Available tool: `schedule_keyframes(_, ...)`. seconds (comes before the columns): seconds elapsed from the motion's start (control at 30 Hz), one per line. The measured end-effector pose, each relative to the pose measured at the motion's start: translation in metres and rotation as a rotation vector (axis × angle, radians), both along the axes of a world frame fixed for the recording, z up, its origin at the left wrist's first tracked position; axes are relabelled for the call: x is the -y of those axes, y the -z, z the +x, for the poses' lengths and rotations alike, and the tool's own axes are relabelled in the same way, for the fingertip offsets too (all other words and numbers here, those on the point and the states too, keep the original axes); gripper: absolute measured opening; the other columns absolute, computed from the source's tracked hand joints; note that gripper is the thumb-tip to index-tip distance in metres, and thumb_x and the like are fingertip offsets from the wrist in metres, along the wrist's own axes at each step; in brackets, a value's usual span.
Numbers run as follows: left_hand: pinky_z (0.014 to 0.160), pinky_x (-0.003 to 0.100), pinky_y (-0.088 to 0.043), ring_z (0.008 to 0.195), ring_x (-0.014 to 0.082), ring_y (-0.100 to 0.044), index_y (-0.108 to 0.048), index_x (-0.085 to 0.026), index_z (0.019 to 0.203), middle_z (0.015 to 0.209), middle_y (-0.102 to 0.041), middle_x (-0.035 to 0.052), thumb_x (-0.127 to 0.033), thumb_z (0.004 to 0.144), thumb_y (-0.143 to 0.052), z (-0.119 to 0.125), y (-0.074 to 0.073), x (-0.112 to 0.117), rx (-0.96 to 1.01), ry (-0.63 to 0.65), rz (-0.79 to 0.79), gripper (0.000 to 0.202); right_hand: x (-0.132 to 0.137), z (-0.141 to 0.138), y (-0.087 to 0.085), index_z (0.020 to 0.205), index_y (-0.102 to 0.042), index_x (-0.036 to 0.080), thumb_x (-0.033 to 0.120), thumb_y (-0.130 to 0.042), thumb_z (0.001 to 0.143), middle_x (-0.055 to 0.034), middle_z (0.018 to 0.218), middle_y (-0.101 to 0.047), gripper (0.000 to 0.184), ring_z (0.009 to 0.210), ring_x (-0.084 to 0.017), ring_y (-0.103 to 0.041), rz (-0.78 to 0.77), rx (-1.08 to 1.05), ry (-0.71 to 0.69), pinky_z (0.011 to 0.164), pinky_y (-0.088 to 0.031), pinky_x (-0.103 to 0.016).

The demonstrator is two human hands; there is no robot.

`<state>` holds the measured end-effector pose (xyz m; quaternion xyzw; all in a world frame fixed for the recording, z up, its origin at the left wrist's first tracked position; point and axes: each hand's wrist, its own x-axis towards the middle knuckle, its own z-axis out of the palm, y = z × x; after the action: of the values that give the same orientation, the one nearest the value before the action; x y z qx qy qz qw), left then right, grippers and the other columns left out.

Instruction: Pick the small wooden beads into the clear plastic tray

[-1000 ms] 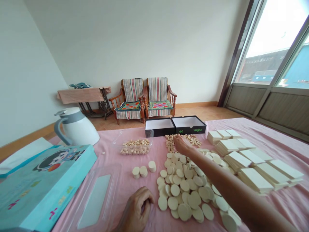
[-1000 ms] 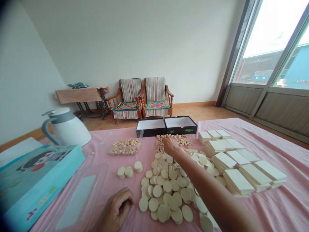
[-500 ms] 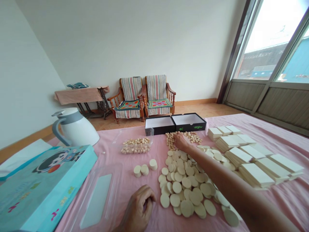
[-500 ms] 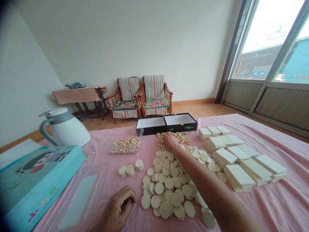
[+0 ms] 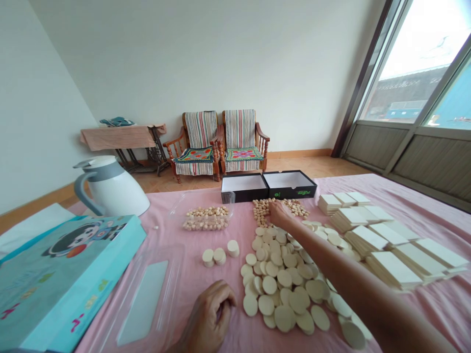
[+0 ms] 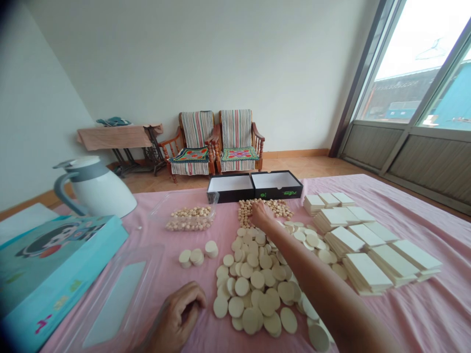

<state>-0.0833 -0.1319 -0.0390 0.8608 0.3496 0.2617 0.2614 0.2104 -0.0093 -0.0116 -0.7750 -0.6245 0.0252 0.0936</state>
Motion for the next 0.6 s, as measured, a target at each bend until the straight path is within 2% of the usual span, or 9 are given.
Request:
schedule_keyframes(0.1, 0.064, 0.021, -0.04, 0.068, 0.0119, -0.055, -0.052, -0.017, 0.072, 0.072, -0.058, 0.0013, -0.002, 0.079, -0.04, 0.0, 0.0, -0.001, -0.003, -0.003, 0.007, 0.021, 0.001, 0.002, -0.003, 0.08, -0.067, 0.011, 0.02, -0.066, 0.068, -0.0138, 0.087, -0.065, 0.015, 0.081, -0.022, -0.062, 0.015, -0.031, 0.014, 0.064, -0.041, -0.025)
schedule_keyframes(0.23, 0.063, 0.02, -0.04, 0.068, 0.0118, -0.055, -0.052, -0.017, 0.072, 0.072, -0.058, 0.0014, -0.001, 0.078, -0.04, 0.0, 0.001, -0.001, 0.002, -0.002, 0.007, 0.021, -0.004, -0.004, -0.014, 0.085, -0.065, 0.011, 0.009, -0.052, 0.072, -0.0146, 0.091, -0.064, 0.019, 0.082, -0.02, -0.061, 0.133, -0.069, 0.021, 0.064, -0.04, -0.025)
schedule_keyframes(0.4, 0.063, 0.02, -0.041, 0.068, 0.0117, -0.055, -0.052, -0.017, 0.072, 0.072, -0.058, 0.0015, -0.001, 0.079, -0.04, -0.001, 0.0, -0.001, 0.014, 0.011, -0.006, 0.021, -0.018, -0.044, -0.034, 0.086, -0.063, 0.018, 0.009, -0.049, 0.073, -0.0022, 0.087, -0.065, 0.021, 0.08, -0.011, -0.059, 0.253, -0.177, -0.182, 0.068, -0.04, -0.017)
schedule_keyframes(0.5, 0.063, 0.02, -0.041, 0.068, 0.0117, -0.056, -0.052, -0.017, 0.073, 0.072, -0.058, 0.0015, -0.002, 0.079, -0.04, -0.001, 0.0, -0.002, 0.021, 0.02, -0.015, 0.021, -0.027, -0.064, -0.043, 0.092, -0.062, 0.018, 0.017, -0.05, 0.079, -0.0005, 0.086, -0.066, 0.018, 0.075, -0.009, -0.059, 0.311, -0.309, -0.349, 0.067, -0.041, -0.016)
schedule_keyframes(0.6, 0.064, 0.02, -0.041, 0.07, 0.0117, -0.056, -0.052, -0.017, 0.073, 0.073, -0.058, 0.0016, -0.002, 0.079, -0.039, -0.002, 0.0, -0.003, 0.02, 0.03, -0.019, 0.021, -0.036, -0.059, -0.042, 0.1, -0.061, 0.018, 0.018, -0.046, 0.084, -0.0031, 0.093, -0.066, 0.023, 0.08, -0.01, -0.059, 0.313, -0.222, -0.297, 0.07, -0.041, -0.018)
